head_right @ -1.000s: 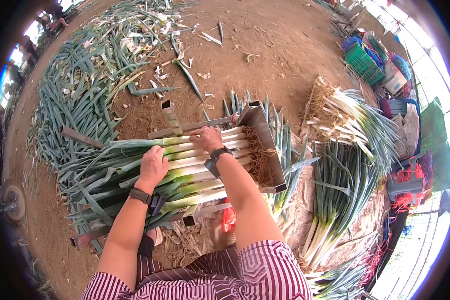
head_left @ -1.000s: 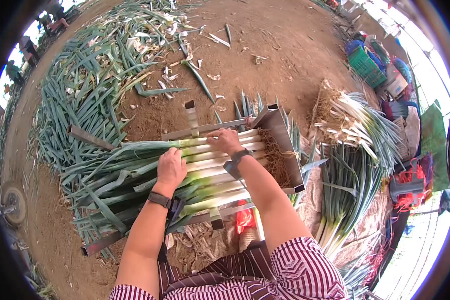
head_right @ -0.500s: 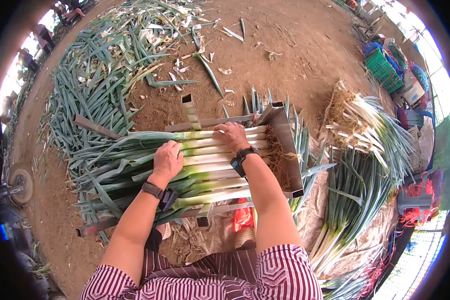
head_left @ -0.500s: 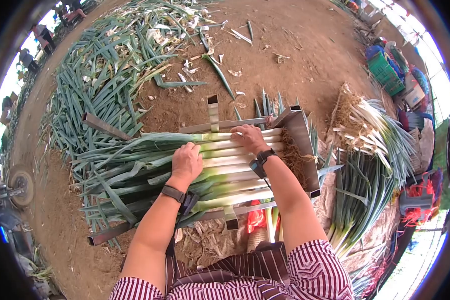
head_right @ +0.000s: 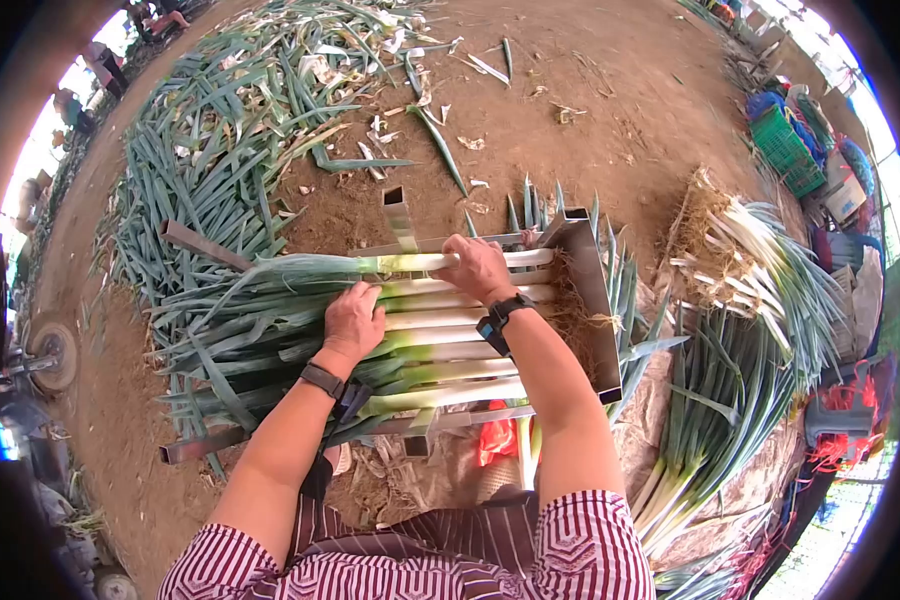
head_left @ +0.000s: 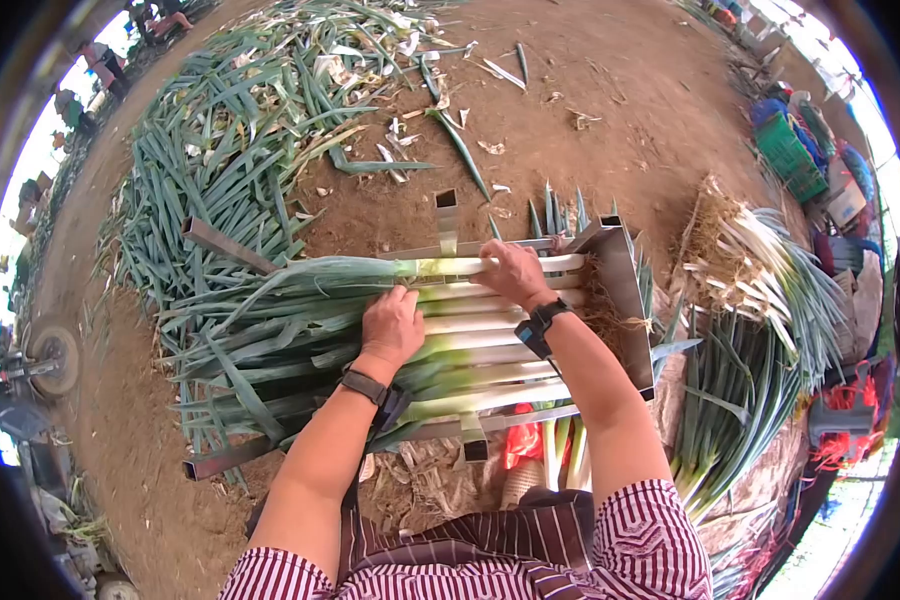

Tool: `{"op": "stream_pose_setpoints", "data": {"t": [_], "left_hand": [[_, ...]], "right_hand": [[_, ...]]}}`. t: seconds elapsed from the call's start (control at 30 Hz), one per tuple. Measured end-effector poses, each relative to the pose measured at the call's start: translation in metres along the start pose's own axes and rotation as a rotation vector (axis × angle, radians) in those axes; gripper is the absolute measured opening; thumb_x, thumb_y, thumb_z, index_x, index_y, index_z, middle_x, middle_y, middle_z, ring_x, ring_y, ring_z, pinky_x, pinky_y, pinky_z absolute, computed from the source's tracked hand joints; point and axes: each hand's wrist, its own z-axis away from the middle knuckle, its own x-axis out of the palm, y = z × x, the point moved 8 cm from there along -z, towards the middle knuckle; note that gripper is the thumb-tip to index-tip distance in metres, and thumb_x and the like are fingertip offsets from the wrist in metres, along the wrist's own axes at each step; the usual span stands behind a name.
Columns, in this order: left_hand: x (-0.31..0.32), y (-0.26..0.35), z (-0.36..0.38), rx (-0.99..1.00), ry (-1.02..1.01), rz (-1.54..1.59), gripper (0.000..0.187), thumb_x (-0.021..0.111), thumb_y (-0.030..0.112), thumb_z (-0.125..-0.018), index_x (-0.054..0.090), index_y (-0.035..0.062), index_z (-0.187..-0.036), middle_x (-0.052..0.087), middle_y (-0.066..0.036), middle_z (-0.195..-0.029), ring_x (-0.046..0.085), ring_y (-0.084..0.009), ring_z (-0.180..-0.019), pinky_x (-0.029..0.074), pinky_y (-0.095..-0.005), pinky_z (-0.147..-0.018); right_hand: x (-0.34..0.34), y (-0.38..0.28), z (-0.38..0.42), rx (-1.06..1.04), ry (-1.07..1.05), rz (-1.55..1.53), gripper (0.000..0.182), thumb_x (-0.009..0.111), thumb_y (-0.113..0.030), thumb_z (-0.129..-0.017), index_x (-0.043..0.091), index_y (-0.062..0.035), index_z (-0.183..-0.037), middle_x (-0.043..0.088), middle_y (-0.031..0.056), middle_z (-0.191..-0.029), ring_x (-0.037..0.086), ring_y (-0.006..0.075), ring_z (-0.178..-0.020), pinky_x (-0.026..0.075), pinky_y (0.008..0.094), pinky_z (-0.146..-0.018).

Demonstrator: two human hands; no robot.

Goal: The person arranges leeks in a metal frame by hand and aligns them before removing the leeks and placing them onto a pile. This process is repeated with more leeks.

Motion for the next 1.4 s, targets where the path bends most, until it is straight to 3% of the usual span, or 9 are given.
{"op": "stream_pose_setpoints", "data": {"t": [0.27,0.5,0.67,0.87,0.97,1.1,1.27,1.33,1.4], "left_hand": [[-0.008,0.007,-0.001,0.056,0.061,-0.032,0.021,0.061,0.018,-0.078,0.064,0.0035,-0.092,0.061,-0.013,-0.097,0.060,-0.0310,-0.092,0.047,-0.0418,-0.084],[-0.013,0.008,0.001,0.057,0.118,0.080,0.028,0.061,0.016,-0.080,0.061,0.0018,-0.105,0.063,-0.017,-0.103,0.059,-0.0332,-0.097,0.044,-0.0442,-0.088],[0.018,-0.004,0.002,-0.056,-0.106,-0.065,0.024,0.054,0.030,-0.087,0.061,0.0077,-0.086,0.066,-0.012,-0.076,0.065,-0.0332,-0.073,0.050,-0.0463,-0.066],[0.009,0.006,0.004,-0.127,-0.322,-0.016,0.025,0.054,0.028,-0.088,0.063,0.0050,-0.091,0.066,-0.017,-0.087,0.065,-0.0345,-0.080,0.051,-0.0467,-0.072],[0.015,0.001,0.004,-0.014,-0.018,-0.072,0.024,0.056,0.024,-0.086,0.063,0.0037,-0.096,0.065,-0.018,-0.098,0.064,-0.0340,-0.088,0.051,-0.0456,-0.078],[-0.001,0.006,0.003,-0.025,0.006,0.043,0.023,0.060,0.020,-0.081,0.063,0.0036,-0.097,0.062,-0.015,-0.100,0.062,-0.0313,-0.093,0.049,-0.0434,-0.081],[-0.008,0.007,0.002,0.045,0.068,-0.027,0.023,0.064,0.017,-0.076,0.064,0.0054,-0.096,0.060,-0.012,-0.092,0.060,-0.0298,-0.089,0.047,-0.0418,-0.077],[-0.007,0.007,0.000,0.038,0.033,-0.039,0.022,0.065,0.015,-0.075,0.064,0.0053,-0.095,0.059,-0.012,-0.090,0.060,-0.0307,-0.087,0.047,-0.0430,-0.076],[-0.009,0.011,-0.002,0.068,0.048,-0.030,0.022,0.064,0.015,-0.073,0.063,0.0053,-0.093,0.059,-0.012,-0.089,0.060,-0.0313,-0.085,0.047,-0.0434,-0.075]], "right_hand": [[-0.046,-0.046,0.023,-0.245,0.186,0.093,0.034,0.075,-0.040,-0.077,0.065,-0.0118,-0.094,0.064,0.0035,-0.089,0.064,0.0260,-0.079,0.049,0.0388,-0.073],[-0.092,-0.086,0.041,-0.323,0.281,0.124,0.036,0.076,-0.040,-0.076,0.062,-0.0127,-0.095,0.061,0.0023,-0.085,0.062,0.0241,-0.076,0.046,0.0372,-0.067],[-0.104,-0.118,0.042,-0.372,0.230,0.046,0.035,0.076,-0.039,-0.076,0.063,-0.0120,-0.095,0.062,0.0031,-0.083,0.063,0.0252,-0.074,0.048,0.0368,-0.067],[-0.063,-0.111,0.023,-0.259,-0.022,-0.099,0.036,0.070,-0.041,-0.082,0.066,-0.0088,-0.096,0.067,0.0100,-0.082,0.066,0.0306,-0.076,0.051,0.0394,-0.065],[-0.030,-0.081,0.009,-0.159,-0.184,-0.069,0.044,0.059,-0.053,-0.088,0.068,-0.0102,-0.095,0.069,0.0110,-0.077,0.067,0.0303,-0.077,0.051,0.0411,-0.066],[-0.012,-0.054,-0.014,0.006,-0.454,-0.148,0.048,0.050,-0.055,-0.094,0.070,-0.0117,-0.098,0.067,0.0082,-0.067,0.069,0.0250,-0.070,0.051,0.0402,-0.067],[0.012,-0.027,-0.022,0.168,-0.716,-0.101,0.053,0.059,-0.060,-0.085,0.069,-0.0125,-0.108,0.071,0.0129,-0.085,0.069,0.0273,-0.084,0.053,0.0389,-0.077],[0.029,-0.015,-0.026,-0.145,-0.544,0.064,0.061,0.063,-0.061,-0.081,0.066,-0.0126,-0.117,0.069,0.0155,-0.104,0.066,0.0306,-0.099,0.051,0.0393,-0.087],[0.028,-0.012,-0.021,-0.085,-0.560,-0.046,0.059,0.064,-0.056,-0.081,0.064,-0.0140,-0.122,0.066,0.0135,-0.117,0.062,0.0332,-0.108,0.049,0.0415,-0.092]]}}
